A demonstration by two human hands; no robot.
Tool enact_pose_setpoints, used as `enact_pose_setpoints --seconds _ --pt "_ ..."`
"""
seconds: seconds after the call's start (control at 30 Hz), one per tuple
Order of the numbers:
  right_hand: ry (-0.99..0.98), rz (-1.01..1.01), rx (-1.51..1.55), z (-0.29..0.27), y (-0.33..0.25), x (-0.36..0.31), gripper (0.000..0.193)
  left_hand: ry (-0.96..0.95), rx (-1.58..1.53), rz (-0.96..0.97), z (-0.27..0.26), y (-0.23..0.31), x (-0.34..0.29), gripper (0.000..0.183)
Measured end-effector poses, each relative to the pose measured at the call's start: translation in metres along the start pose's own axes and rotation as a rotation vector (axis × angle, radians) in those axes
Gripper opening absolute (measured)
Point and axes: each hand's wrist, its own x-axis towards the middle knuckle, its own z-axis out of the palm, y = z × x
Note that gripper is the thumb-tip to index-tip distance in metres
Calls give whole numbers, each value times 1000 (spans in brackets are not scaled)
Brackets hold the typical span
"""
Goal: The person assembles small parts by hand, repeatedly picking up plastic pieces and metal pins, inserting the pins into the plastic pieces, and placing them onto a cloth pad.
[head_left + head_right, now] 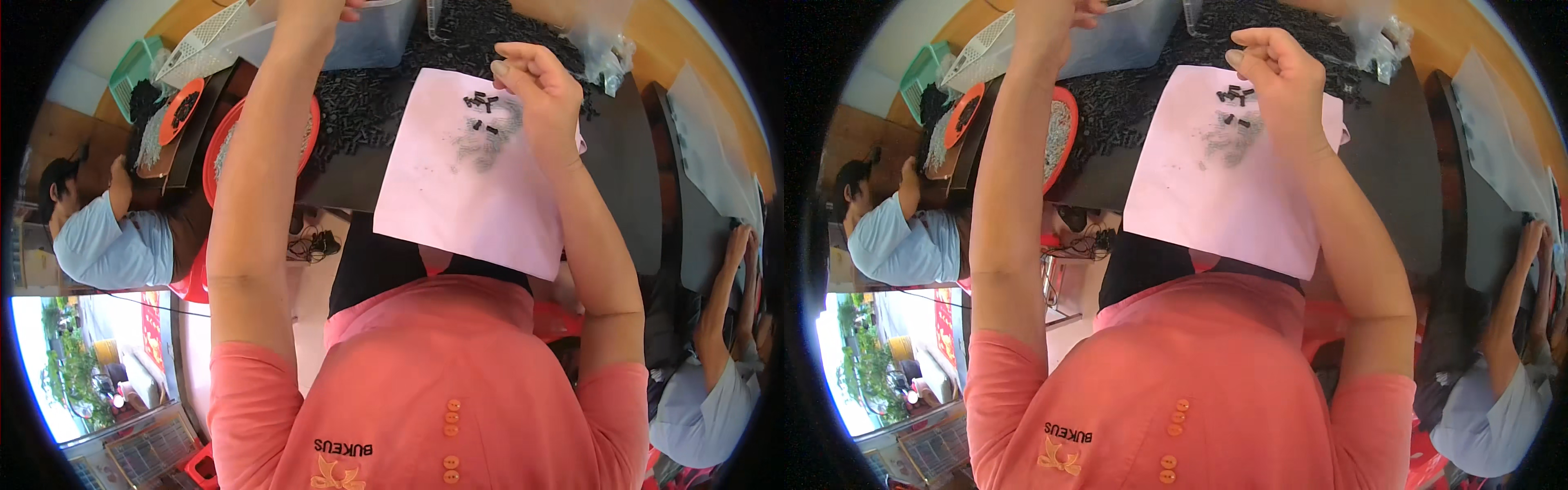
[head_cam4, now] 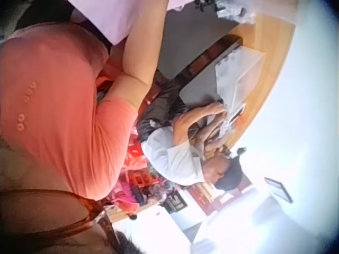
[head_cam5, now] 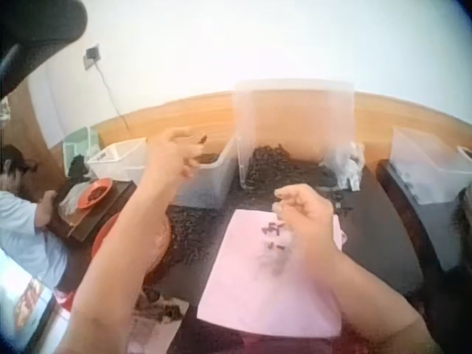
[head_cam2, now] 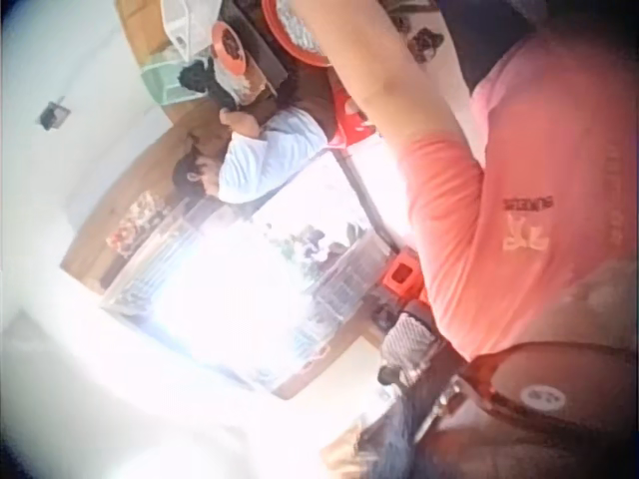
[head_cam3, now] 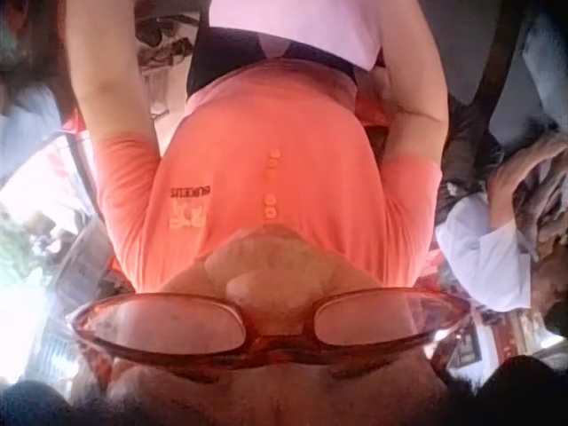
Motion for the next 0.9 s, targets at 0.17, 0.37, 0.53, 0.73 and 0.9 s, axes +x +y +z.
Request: enact_pose_setpoints --seconds 0.17,0.37,0.53,0.73,0.9 --pt "11 55 -35 -10 -4 9 15 -54 415 312 37 -37 -72 13" --pt "-538 -79 -903 -18 0 4 10 -214 489 291 51 -73 -136 7" --pt "-713 -119 -1079 -16 5 -4 11 -102 596 361 21 -74 -176 11" --pt "-661 -375 -1132 -9 16 -8 13 14 746 304 -17 -77 -188 17" --pt "-907 -260 -782 4 -2 -17 11 44 744 280 -30 -79 -196 19"
